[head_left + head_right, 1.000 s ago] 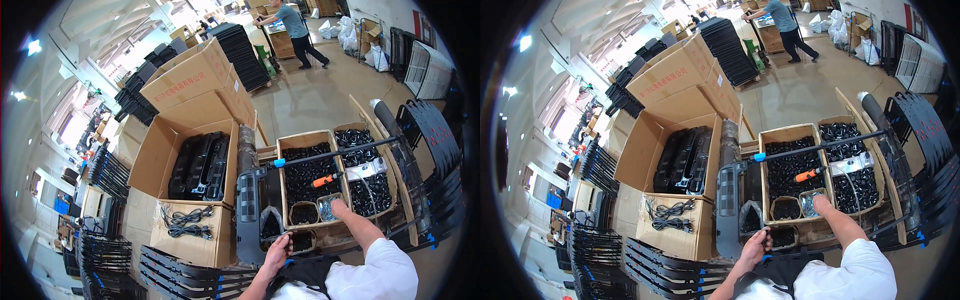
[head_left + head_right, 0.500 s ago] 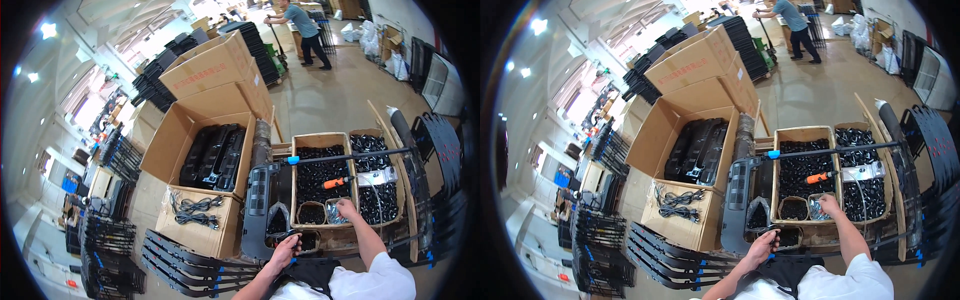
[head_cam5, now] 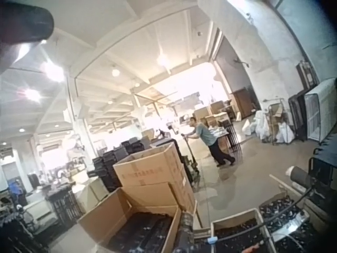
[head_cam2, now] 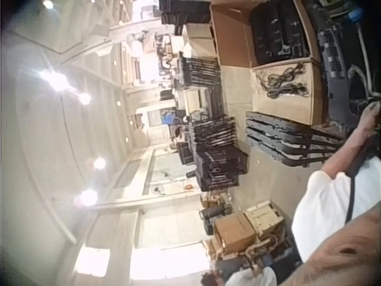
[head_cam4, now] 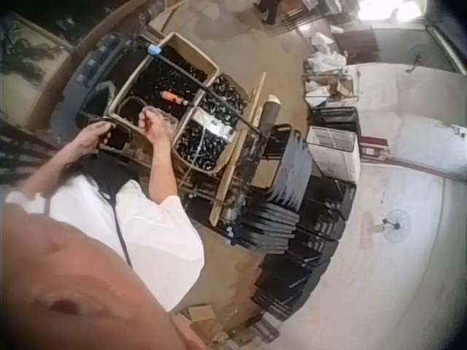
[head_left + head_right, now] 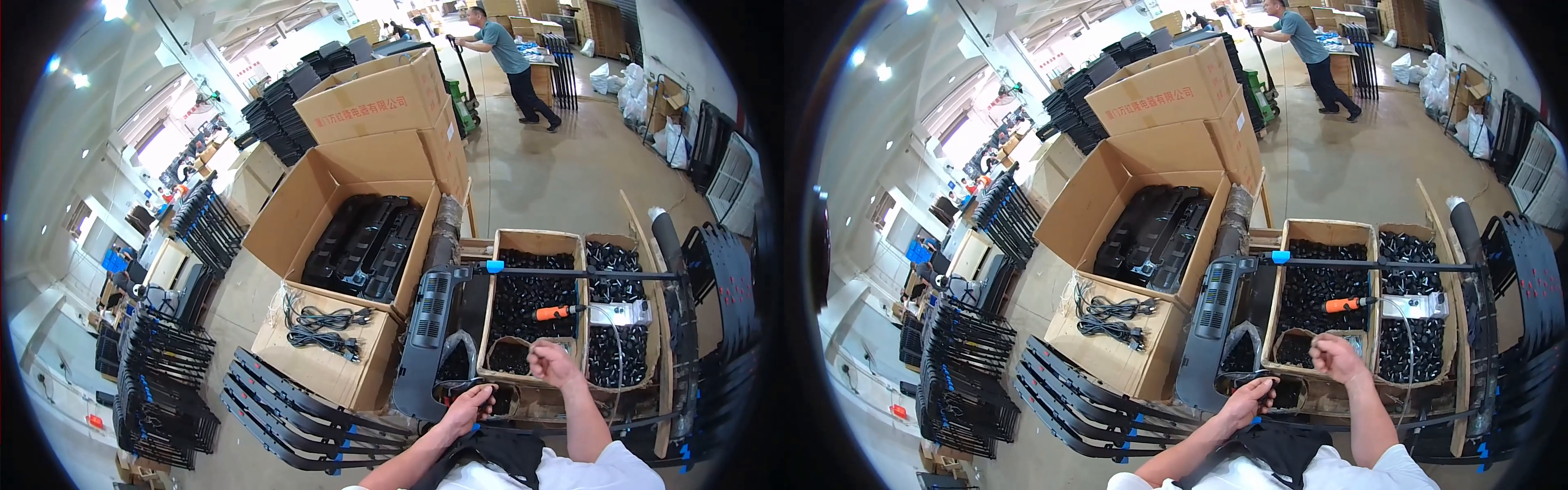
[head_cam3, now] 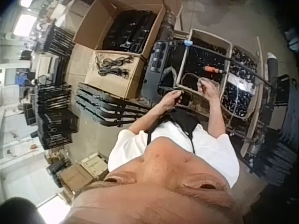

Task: Assembling leaf blowers by securing components with screws using a power screwdriver.

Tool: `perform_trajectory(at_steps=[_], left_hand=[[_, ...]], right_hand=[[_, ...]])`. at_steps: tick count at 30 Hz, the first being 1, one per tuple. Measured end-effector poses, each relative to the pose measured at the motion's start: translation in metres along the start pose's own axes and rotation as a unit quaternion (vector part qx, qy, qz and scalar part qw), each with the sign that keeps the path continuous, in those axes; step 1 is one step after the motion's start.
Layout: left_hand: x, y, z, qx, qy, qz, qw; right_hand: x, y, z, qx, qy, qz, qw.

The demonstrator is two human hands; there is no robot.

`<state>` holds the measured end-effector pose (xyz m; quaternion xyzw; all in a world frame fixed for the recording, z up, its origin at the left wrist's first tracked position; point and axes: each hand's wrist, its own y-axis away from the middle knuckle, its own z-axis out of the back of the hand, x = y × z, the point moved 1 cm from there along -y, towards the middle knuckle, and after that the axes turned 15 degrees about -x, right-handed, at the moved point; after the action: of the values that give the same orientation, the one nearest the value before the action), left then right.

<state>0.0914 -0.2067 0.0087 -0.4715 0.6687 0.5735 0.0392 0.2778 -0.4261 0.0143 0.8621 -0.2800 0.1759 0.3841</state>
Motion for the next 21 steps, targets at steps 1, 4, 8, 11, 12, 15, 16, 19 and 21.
perform_trajectory(at_steps=[1,4,8,11,12,15,16,19,21], left_hand=[[0.000,0.001,0.002,0.006,-0.002,-0.006,1.000],[-0.003,0.004,0.007,0.005,0.006,-0.031,0.999],[-0.007,0.006,0.008,0.004,0.014,-0.041,0.999],[-0.008,0.008,0.014,-0.007,0.005,-0.052,0.999],[-0.008,0.008,0.015,-0.006,0.008,-0.051,0.999],[-0.006,0.009,0.020,-0.001,0.010,-0.047,0.999],[-0.005,0.008,0.021,-0.001,0.018,-0.049,0.999],[-0.006,0.009,0.023,-0.009,0.022,-0.054,0.998],[-0.011,0.011,0.023,-0.019,0.020,-0.057,0.998]], right_hand=[[-0.002,0.006,-0.023,-0.005,0.117,0.021,0.993],[-0.014,0.021,-0.079,-0.001,0.389,0.087,0.917],[-0.034,0.020,-0.090,0.031,0.511,0.172,0.842],[-0.039,0.022,-0.099,0.045,0.564,0.215,0.796],[-0.038,0.025,-0.103,0.053,0.587,0.226,0.776],[-0.040,0.024,-0.106,0.061,0.617,0.252,0.743],[-0.041,0.023,-0.107,0.072,0.633,0.286,0.716],[-0.043,0.023,-0.110,0.036,0.615,0.301,0.728],[-0.043,0.022,-0.112,0.046,0.620,0.298,0.724]])
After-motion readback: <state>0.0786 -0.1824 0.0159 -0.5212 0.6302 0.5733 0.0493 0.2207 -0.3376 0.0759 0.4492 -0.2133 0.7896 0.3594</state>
